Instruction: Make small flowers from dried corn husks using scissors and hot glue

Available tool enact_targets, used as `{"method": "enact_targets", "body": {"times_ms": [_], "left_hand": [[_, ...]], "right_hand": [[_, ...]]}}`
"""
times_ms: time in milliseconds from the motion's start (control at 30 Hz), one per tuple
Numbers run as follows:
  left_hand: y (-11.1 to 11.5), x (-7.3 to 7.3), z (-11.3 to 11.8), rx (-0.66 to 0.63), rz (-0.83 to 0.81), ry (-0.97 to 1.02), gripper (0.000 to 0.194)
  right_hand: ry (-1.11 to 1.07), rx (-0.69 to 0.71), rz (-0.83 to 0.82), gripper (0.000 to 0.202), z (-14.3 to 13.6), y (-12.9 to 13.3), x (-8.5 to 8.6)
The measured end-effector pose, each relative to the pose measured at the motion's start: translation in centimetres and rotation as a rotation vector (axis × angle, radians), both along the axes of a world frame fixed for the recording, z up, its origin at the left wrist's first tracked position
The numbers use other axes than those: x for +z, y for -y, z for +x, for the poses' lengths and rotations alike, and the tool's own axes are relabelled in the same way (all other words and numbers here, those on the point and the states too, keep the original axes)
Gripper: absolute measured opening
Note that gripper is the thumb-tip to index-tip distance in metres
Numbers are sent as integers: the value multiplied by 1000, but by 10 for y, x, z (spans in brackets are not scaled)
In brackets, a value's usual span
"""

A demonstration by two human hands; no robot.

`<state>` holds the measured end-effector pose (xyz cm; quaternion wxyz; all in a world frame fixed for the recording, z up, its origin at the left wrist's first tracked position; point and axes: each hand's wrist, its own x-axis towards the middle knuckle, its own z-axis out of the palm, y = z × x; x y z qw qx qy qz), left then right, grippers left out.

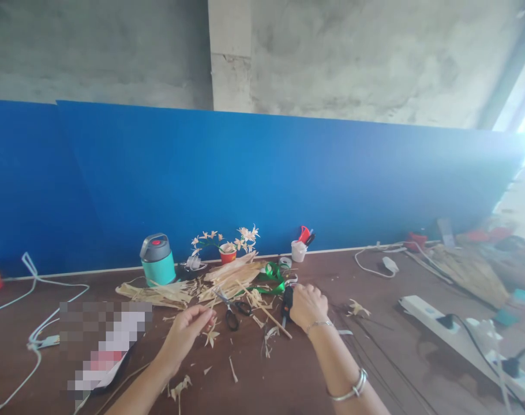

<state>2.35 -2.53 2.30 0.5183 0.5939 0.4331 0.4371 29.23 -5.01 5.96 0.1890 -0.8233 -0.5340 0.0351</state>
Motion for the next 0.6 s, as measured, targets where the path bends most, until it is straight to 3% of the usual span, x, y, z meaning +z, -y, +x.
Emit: {"method": "enact_targets", "body": {"times_ms": [33, 133, 233, 333, 433, 533, 600], "left_hand": [[1, 1, 0, 2, -6, 10, 30], [3, 2, 2, 6, -23, 35, 30], [3, 2, 2, 17, -39, 67, 31], [3, 2, 2, 34, -23, 59, 30], [2, 1, 3, 50, 16, 1, 29], [2, -2, 4, 60, 41, -56, 28], [2, -3, 4, 60, 85, -91, 27]], "right_hand": [[141, -27, -126, 42, 2, 5, -6], [263, -15, -219, 42, 3, 13, -23], [310, 32, -239, 39, 5, 13, -30], [230, 4, -118, 33, 10, 8, -24], [-55, 10, 202, 26, -3, -2, -14], [-580, 161, 436, 19, -43, -12, -9], [-898, 328, 458, 23, -77, -17, -10]]}}
